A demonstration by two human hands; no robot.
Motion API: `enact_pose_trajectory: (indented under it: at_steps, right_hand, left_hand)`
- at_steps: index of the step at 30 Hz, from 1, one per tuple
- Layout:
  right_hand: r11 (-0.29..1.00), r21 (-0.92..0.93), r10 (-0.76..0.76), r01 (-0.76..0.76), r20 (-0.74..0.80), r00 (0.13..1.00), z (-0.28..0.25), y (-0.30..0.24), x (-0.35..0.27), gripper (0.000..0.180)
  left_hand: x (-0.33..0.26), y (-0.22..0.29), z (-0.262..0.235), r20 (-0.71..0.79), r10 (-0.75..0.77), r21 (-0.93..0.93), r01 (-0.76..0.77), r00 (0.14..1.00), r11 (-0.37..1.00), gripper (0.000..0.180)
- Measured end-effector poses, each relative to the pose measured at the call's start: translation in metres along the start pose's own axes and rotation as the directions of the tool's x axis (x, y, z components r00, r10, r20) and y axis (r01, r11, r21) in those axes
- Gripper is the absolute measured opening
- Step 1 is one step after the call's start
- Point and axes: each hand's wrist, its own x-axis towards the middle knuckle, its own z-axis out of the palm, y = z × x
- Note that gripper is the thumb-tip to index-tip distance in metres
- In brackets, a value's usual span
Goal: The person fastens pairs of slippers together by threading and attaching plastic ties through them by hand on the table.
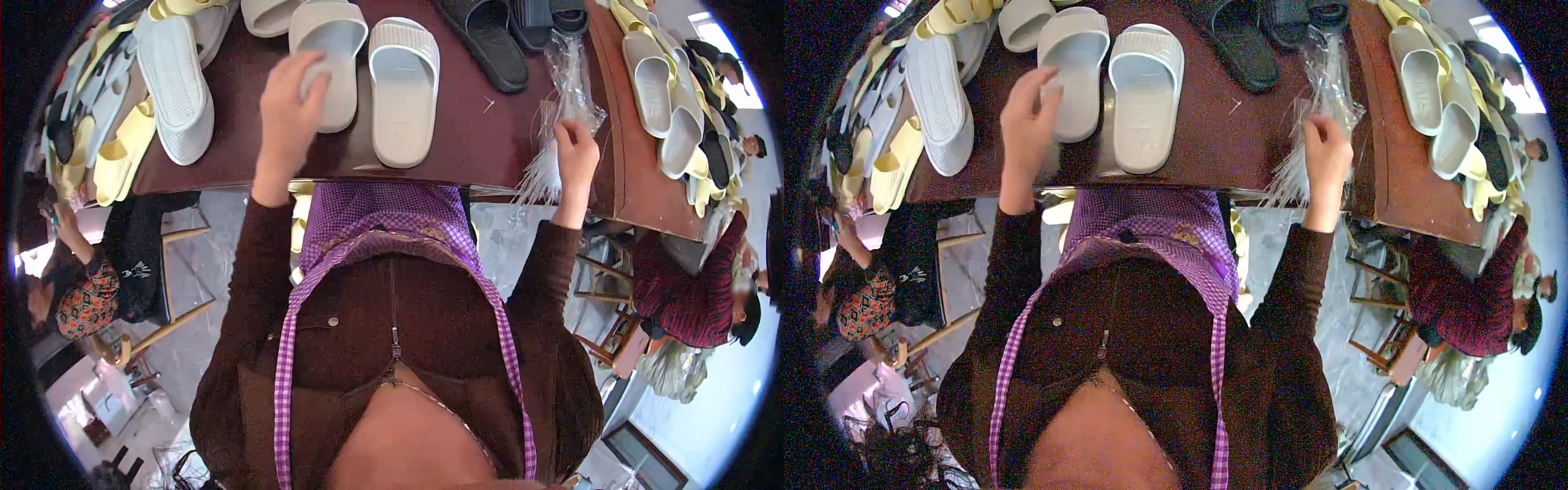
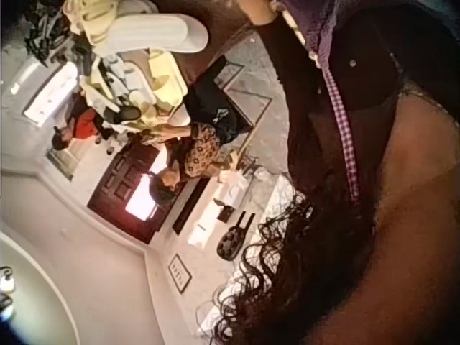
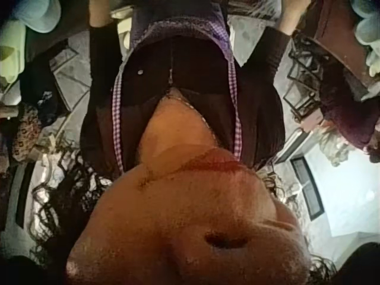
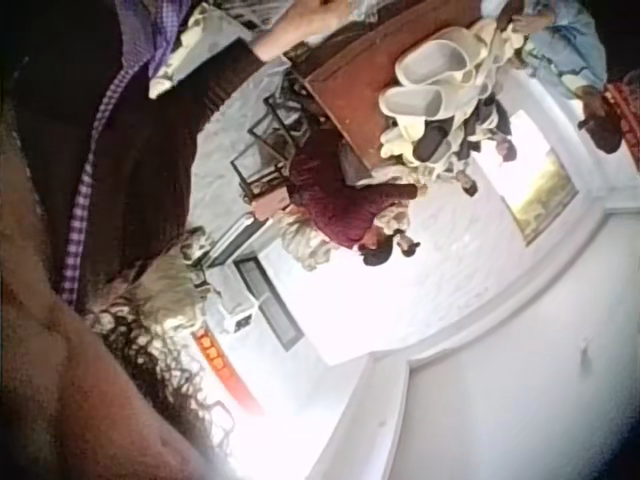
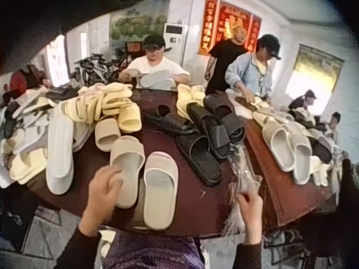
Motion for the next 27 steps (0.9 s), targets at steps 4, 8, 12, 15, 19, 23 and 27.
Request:
enact_pose_trajectory:
  at_steps: [4, 8, 12, 15, 19, 23, 27]
  right_hand:
    - [0.988, -0.126, -0.086, 0.089, 0.023, 0.996, 0.010, -0.024, -0.015, 0.016]
    - [0.912, -0.367, -0.160, 0.183, 0.094, 0.983, 0.020, -0.037, -0.023, 0.015]
    - [0.941, -0.291, -0.145, 0.172, 0.115, 0.983, 0.024, -0.031, -0.019, 0.013]
    - [0.995, 0.078, -0.075, 0.068, 0.095, 0.993, 0.022, -0.036, -0.018, 0.012]
    - [0.901, 0.398, -0.147, 0.172, -0.091, 0.985, 0.007, -0.070, -0.008, 0.009]
    - [0.736, 0.651, -0.114, 0.187, -0.153, 0.982, 0.001, -0.097, -0.004, 0.007]
    - [0.805, 0.544, -0.219, 0.237, -0.098, 0.971, 0.012, -0.112, -0.008, 0.006]
  left_hand:
    - [-0.018, -0.004, 0.009, -0.010, 0.068, 0.230, -0.064, 0.998, 0.971, 0.030]
    - [-0.019, -0.021, 0.019, 0.058, 0.021, 0.324, -0.038, 0.998, 0.945, 0.032]
    - [-0.019, -0.012, 0.024, 0.214, -0.099, 0.488, -0.018, 0.972, 0.873, 0.029]
    - [-0.025, 0.000, 0.027, 0.356, -0.078, 0.470, -0.106, 0.931, 0.876, 0.023]
    - [-0.040, 0.005, 0.020, 0.314, -0.049, 0.399, -0.085, 0.948, 0.913, 0.028]
    - [-0.034, 0.020, 0.019, 0.220, -0.004, 0.264, -0.056, 0.975, 0.963, 0.020]
    - [-0.014, 0.065, 0.030, 0.162, 0.052, -0.212, -0.017, 0.985, 0.977, 0.024]
